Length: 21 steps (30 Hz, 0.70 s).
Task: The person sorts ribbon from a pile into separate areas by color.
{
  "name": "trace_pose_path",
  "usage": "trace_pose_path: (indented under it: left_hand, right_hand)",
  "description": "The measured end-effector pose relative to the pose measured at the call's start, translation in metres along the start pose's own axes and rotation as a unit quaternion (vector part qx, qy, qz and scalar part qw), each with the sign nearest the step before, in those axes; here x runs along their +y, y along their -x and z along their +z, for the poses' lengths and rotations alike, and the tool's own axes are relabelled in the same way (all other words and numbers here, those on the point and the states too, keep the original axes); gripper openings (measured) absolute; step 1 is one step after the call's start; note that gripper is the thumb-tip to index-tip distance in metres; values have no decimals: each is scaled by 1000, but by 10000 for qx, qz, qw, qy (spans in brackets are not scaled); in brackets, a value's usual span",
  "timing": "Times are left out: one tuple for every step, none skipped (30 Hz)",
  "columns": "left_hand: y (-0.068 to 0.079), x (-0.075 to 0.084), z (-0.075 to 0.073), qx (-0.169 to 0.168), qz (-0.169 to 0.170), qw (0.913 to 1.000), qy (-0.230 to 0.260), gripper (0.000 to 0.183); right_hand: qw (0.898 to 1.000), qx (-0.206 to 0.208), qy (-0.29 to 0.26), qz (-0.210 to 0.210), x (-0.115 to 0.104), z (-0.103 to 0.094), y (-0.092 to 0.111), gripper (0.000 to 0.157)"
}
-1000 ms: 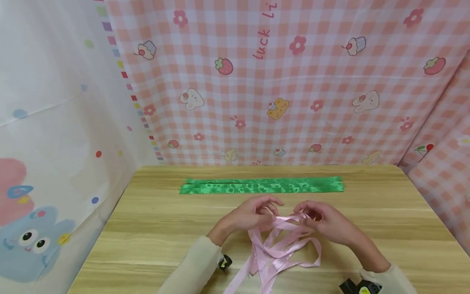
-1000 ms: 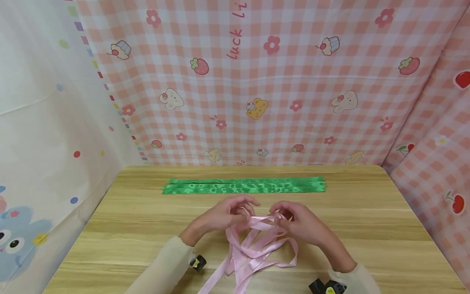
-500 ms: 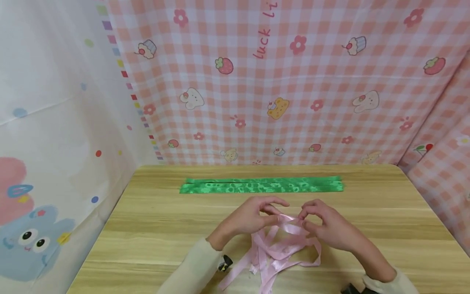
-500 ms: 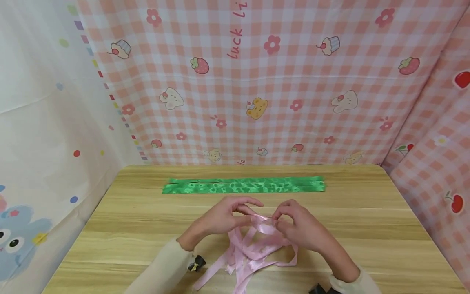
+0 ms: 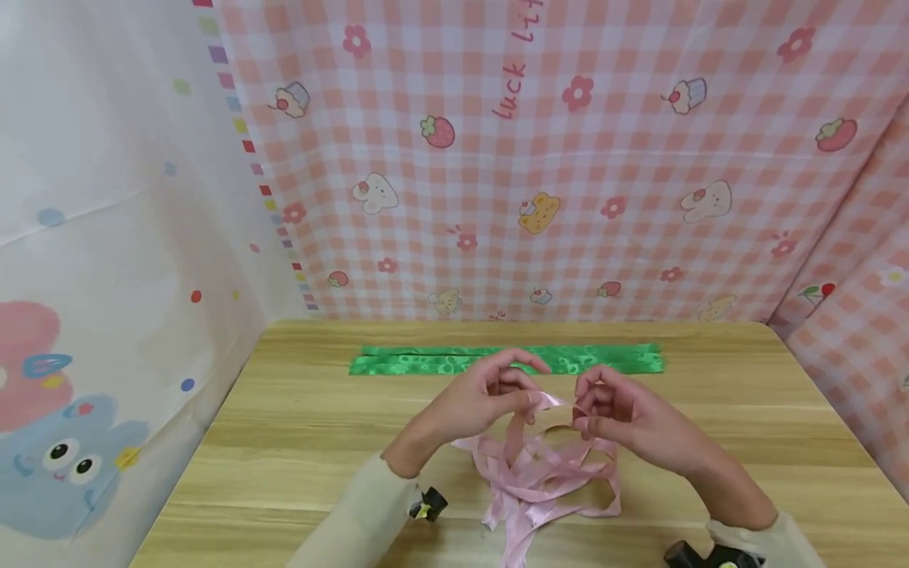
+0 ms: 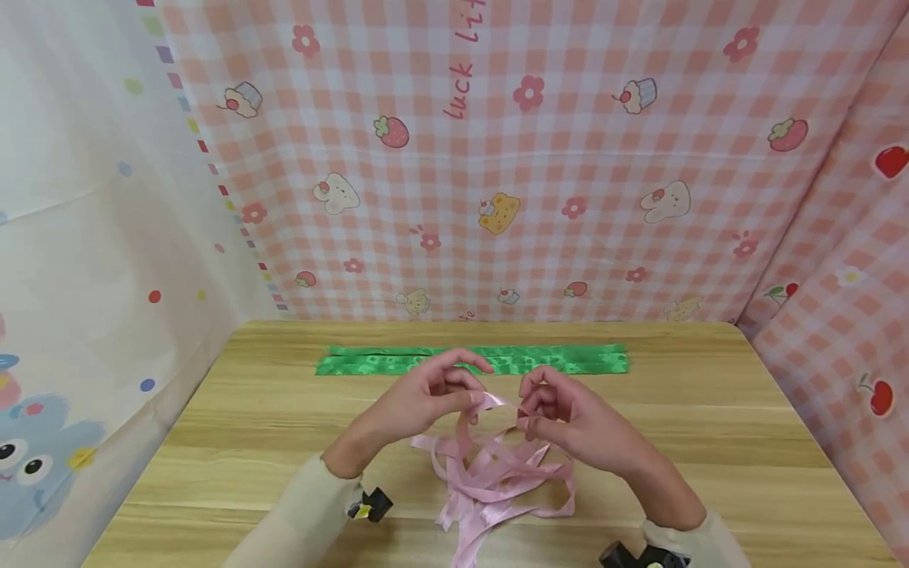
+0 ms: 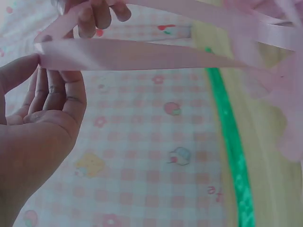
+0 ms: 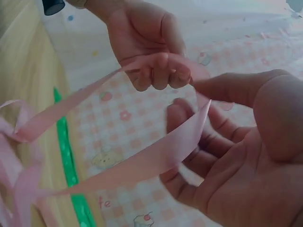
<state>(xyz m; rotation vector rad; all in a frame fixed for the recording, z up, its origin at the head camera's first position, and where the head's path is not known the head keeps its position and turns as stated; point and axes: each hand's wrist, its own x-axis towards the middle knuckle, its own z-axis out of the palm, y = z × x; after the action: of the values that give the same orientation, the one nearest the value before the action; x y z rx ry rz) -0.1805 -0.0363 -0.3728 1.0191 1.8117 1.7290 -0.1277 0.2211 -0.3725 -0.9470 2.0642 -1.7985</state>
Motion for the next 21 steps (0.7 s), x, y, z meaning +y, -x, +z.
trace_pose_path:
  left_hand:
    - [1, 4, -1, 43, 11, 10000, 59, 32]
    - [2, 8, -3, 93, 27, 9999, 96, 31]
    - [3, 11, -4, 154, 41, 9998, 107, 31]
    - [5, 14, -6, 221, 56, 9997, 93, 31]
    - [6, 18, -8, 288, 67, 9995, 53, 30]
    - [8, 21, -10, 345, 70, 9994, 27, 30]
    - [10, 23, -13, 392, 72, 9992, 2, 30]
    - [12, 26, -15, 429, 71, 9990, -39, 30]
    - [15, 28, -19, 456, 59, 9989, -75, 31]
    - [17, 30, -22, 463, 43, 9989, -114, 31]
    - [20, 33, -25, 468, 15, 9988, -151, 32]
    - [23, 35, -29, 471, -30, 9987, -198, 32]
    - [26, 36, -33, 463, -74, 9986, -237, 32]
    - [29, 38, -36, 456, -131, 9985, -279, 32]
    - [31, 38, -40, 436, -186, 9984, -320, 31]
    - [34, 39, -44, 421, -240, 9982, -356, 31]
    - [37, 39, -48, 409, -287, 9979, -412, 30]
    - [40, 39, -52, 397, -347, 9976, -455, 30]
    - [43, 39, -55, 382, -386, 9973, -489, 30]
    - [46, 39, -59, 370, -427, 9970, -532, 30]
    - [49, 39, -62, 351, -463, 9969, -528, 30]
  right_hand:
    - [9999, 12, -60, -87, -2, -1, -1, 21]
    - [9998, 15, -97, -177, -5, -2, -1, 24]
    - [9996, 21, -132, -253, -7, -3, -2, 28]
    - [9994, 22, -169, -305, -10, -5, -2, 30]
    - [9991, 17, -204, -362, -13, -6, -2, 32]
    - [9988, -4, -250, -423, -15, -8, -2, 33]
    - [9986, -14, -247, -470, -17, -10, -2, 33]
    - [9984, -28, -237, -521, -19, -12, -2, 32]
    - [9985, -13, -217, -499, -21, -14, -2, 30]
    - [9985, -10, -196, -504, -23, -16, -1, 28]
    - [9986, 3, -163, -501, -24, -18, 0, 27]
    - [9987, 22, -131, -483, -26, -20, 0, 26]
    - [9989, 49, -87, -458, -27, -21, 1, 25]
    - [9990, 73, -66, -428, -28, -23, 2, 24]
    - [9992, 106, -60, -373, -29, -25, 3, 23]
    - [9992, 123, -41, -388, -30, -26, 4, 23]
    - [9993, 157, -10, -352, -31, -28, 5, 23]
    - [9992, 177, 17, -363, -31, -29, 6, 22]
    - [9991, 197, 52, -362, -31, -31, 8, 21]
    - [9991, 217, 86, -351, -32, -32, 9, 20]
    - [9991, 256, 132, -320, -32, -34, 10, 20]
